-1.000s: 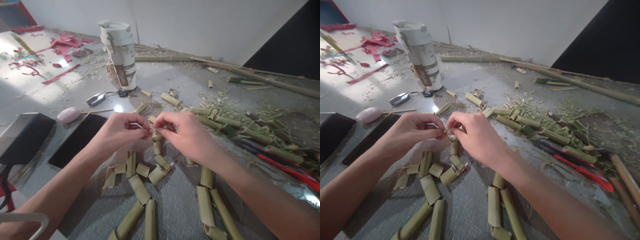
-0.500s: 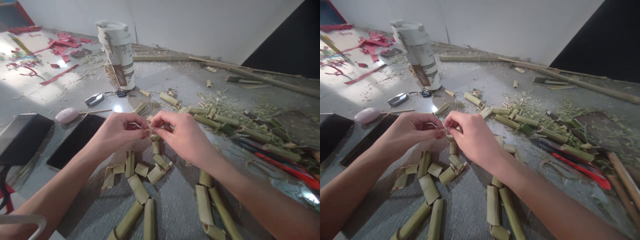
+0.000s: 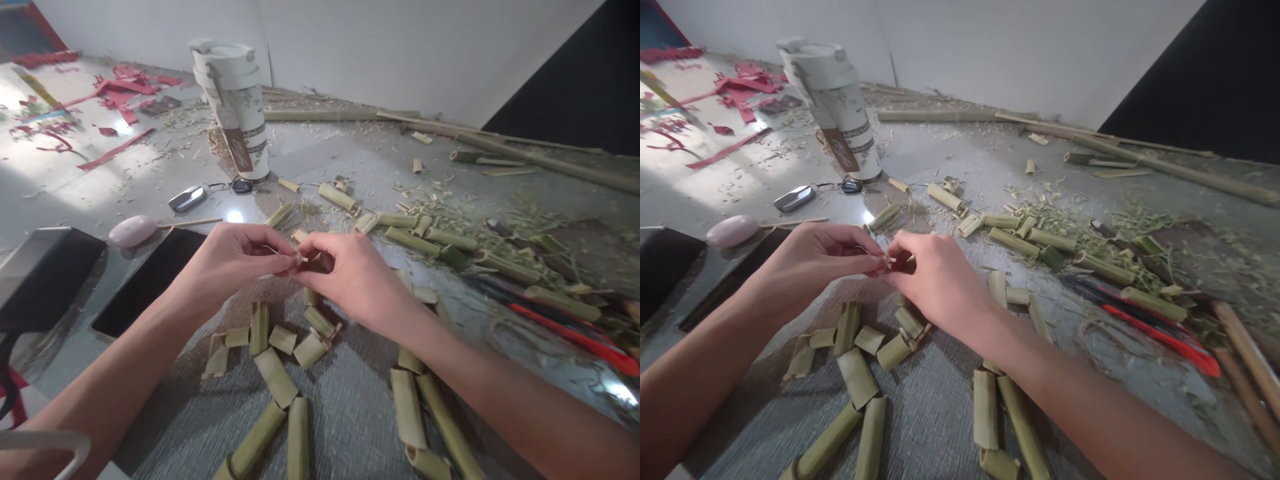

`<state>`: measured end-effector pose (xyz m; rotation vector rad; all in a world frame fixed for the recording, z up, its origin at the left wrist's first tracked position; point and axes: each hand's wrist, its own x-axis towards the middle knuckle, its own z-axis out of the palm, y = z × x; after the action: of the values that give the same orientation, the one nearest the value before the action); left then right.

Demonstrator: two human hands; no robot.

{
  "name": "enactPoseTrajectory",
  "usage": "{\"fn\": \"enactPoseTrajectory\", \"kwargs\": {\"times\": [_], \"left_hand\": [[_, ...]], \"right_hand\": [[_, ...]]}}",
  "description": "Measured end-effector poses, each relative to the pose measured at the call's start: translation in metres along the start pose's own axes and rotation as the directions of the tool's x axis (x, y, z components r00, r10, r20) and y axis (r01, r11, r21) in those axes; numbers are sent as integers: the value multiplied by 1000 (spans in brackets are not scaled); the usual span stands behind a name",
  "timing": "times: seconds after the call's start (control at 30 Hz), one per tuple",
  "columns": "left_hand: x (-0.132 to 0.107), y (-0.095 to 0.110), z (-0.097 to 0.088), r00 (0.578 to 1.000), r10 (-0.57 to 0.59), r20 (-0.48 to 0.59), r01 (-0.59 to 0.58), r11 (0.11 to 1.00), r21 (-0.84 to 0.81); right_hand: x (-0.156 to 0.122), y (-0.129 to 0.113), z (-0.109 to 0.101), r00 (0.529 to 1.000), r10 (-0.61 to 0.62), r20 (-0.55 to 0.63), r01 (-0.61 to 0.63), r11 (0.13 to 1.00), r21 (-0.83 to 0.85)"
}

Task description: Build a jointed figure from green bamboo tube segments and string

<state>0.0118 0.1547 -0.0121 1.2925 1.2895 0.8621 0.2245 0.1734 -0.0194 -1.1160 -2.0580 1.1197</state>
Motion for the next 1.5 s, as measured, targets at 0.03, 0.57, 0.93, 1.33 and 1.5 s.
{"fn": "enactPoseTrajectory", "kwargs": {"times": [0.03,0.57,0.93,1.33,1.5], "left_hand": [[0,0,0,1000,-1,-2,1,1000,-7],[0,2,-7,998,-14,-69,10,998,-67],[-2,2,-5,999,-20,-28,16,992,-128],[-3,5,-6,999,31,34,-30,999,-10],[-3,7,-4,999,27,26,-28,999,17]], "right_hand": [[1,1,1,1000,-11,3,11,1000,-12],[1,1,1,999,33,-17,-35,994,-102],[-4,-9,-3,1000,1,20,-4,993,119],[-3,-3,-1,1000,30,1,-30,995,94],[-2,-3,1,1000,26,-5,-25,997,69]]}}
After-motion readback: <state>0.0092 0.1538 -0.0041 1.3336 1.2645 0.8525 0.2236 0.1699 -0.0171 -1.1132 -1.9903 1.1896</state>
